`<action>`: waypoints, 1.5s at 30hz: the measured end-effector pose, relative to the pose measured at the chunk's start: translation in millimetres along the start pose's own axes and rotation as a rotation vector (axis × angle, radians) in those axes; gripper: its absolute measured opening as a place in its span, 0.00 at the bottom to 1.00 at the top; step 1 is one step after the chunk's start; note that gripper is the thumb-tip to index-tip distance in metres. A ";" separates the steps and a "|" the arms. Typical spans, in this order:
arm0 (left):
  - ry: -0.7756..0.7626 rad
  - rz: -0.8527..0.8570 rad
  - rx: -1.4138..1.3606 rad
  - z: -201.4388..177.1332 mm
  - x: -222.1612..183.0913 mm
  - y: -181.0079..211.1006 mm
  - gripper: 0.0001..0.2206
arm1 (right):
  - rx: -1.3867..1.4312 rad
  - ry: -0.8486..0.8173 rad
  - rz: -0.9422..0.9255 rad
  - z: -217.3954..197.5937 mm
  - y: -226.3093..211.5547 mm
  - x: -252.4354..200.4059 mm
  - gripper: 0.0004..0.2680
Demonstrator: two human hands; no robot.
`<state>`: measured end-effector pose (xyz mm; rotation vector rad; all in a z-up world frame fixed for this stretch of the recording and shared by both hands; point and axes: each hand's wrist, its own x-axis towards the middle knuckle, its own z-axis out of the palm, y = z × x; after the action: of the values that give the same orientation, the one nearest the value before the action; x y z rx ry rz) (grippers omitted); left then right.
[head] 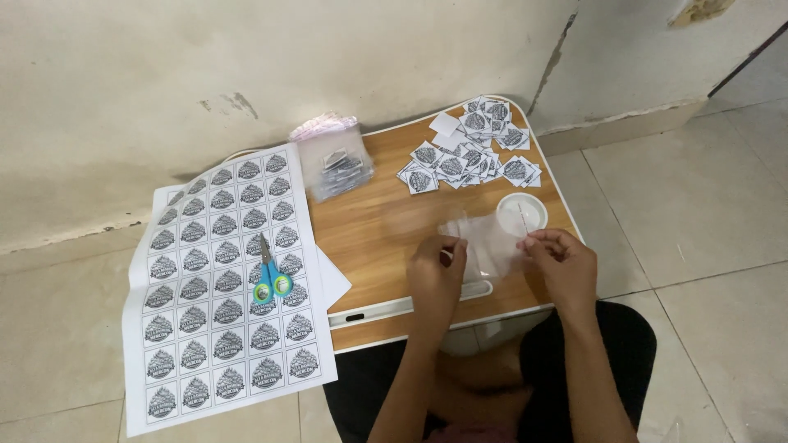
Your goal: Placing individual stickers into small plastic bags for packaging.
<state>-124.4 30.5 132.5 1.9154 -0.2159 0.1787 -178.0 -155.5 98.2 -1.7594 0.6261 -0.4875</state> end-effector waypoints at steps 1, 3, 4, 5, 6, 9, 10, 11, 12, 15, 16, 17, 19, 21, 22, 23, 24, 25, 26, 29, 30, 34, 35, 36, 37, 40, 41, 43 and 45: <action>0.001 -0.001 0.001 0.1 0.5 -3.7 0.04 | 0.001 -0.002 0.000 2.7 -9.1 -5.9 0.05; 0.095 0.057 0.058 -0.3 2.3 -11.1 0.03 | -0.335 0.234 -0.445 8.6 -27.9 -17.2 0.12; 0.097 0.056 0.060 0.4 0.0 -6.2 0.03 | -0.333 0.232 -0.446 10.4 -33.9 -22.9 0.12; 0.115 0.110 0.030 1.4 -1.8 -1.2 0.03 | -0.258 0.218 -0.431 12.2 -40.0 -28.2 0.09; 0.133 0.164 0.000 2.6 -3.5 3.9 0.02 | -0.184 0.204 -0.415 13.8 -46.0 -33.4 0.07; 0.116 0.348 0.034 15.4 -12.8 16.3 0.04 | 0.085 -0.074 -0.086 26.9 -32.1 -41.7 0.09; 0.114 0.353 0.031 17.3 -16.2 23.4 0.04 | 0.085 -0.069 -0.089 27.5 -33.3 -39.8 0.09; 0.095 0.396 0.051 18.6 -20.8 30.6 0.07 | 0.089 -0.091 0.024 27.8 -34.5 -39.1 0.11; 0.075 0.439 0.071 19.7 -25.4 37.6 0.10 | 0.093 -0.113 0.137 28.3 -35.7 -38.3 0.14; 0.002 0.441 -0.014 26.8 -30.4 21.4 0.14 | 0.175 -0.052 0.091 24.7 -44.2 -36.5 0.09; 0.003 0.440 -0.014 26.2 -30.7 19.6 0.14 | 0.174 -0.054 0.092 24.9 -40.4 -35.0 0.09; 0.012 0.409 -0.019 26.2 -30.7 17.9 0.13 | 0.177 -0.065 0.072 24.7 -36.7 -33.1 0.08; 0.023 0.378 -0.025 25.0 -29.6 18.1 0.13 | 0.179 -0.078 0.051 25.5 -33.6 -31.8 0.07; 0.077 0.344 -0.028 22.1 -27.2 21.5 0.11 | 0.227 -0.089 0.076 27.7 -34.9 -33.4 0.06; 0.079 0.343 -0.028 23.7 -26.9 19.0 0.11 | 0.227 -0.092 0.075 27.9 -37.8 -34.5 0.06; 0.085 0.322 -0.041 25.0 -26.5 16.3 0.11 | 0.231 -0.090 0.073 28.5 -40.8 -35.7 0.06; 0.091 0.300 -0.054 26.4 -26.0 13.5 0.12 | 0.235 -0.088 0.072 29.1 -43.8 -36.8 0.06; 0.092 0.299 -0.052 27.2 -25.5 11.3 0.12 | 0.236 -0.090 0.073 28.9 -48.6 -38.6 0.06; 0.101 0.305 -0.050 28.1 -25.0 9.0 0.13 | 0.231 -0.104 0.095 28.7 -53.4 -40.2 0.07; 0.118 0.311 -0.056 27.9 -24.2 8.5 0.12 | 0.220 -0.128 0.092 28.9 -63.3 -42.2 0.09; 0.130 0.310 -0.062 27.1 -25.2 9.3 0.10 | 0.214 -0.140 0.068 28.9 -65.7 -43.2 0.10; 0.142 0.291 -0.076 22.0 -21.7 1.0 0.05 | 0.148 -0.128 0.049 24.9 -43.2 -38.2 0.10; 0.169 0.294 -0.042 17.1 -20.4 5.7 0.04 | 0.182 -0.121 -0.002 25.7 -41.5 -37.8 0.10; 0.196 0.296 -0.008 12.1 -19.1 10.5 0.03 | 0.217 -0.113 -0.053 26.4 -39.8 -37.4 0.10; 0.199 0.297 -0.007 8.0 -16.8 10.8 0.03 | 0.218 -0.116 -0.055 26.8 -35.6 -37.3 0.10; 0.257 0.355 0.121 -2.2 -11.5 15.4 0.04 | 0.118 -0.060 -0.197 29.1 -35.1 -42.2 0.07; 0.284 0.390 0.211 -4.3 -10.2 19.5 0.05 | 0.080 -0.020 -0.265 30.9 -43.3 -47.1 0.04; 0.310 0.424 0.302 -8.5 -8.2 29.4 0.06 | 0.043 0.020 -0.333 31.6 -60.2 -58.8 0.10; 0.313 0.472 0.417 -12.3 -6.9 41.5 0.07 | 0.027 0.162 -0.525 29.1 -77.5 -72.6 0.10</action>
<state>-141.2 28.3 172.9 2.1836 -0.4427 0.8914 -203.5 -71.5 164.7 -1.8666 0.2563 -1.0019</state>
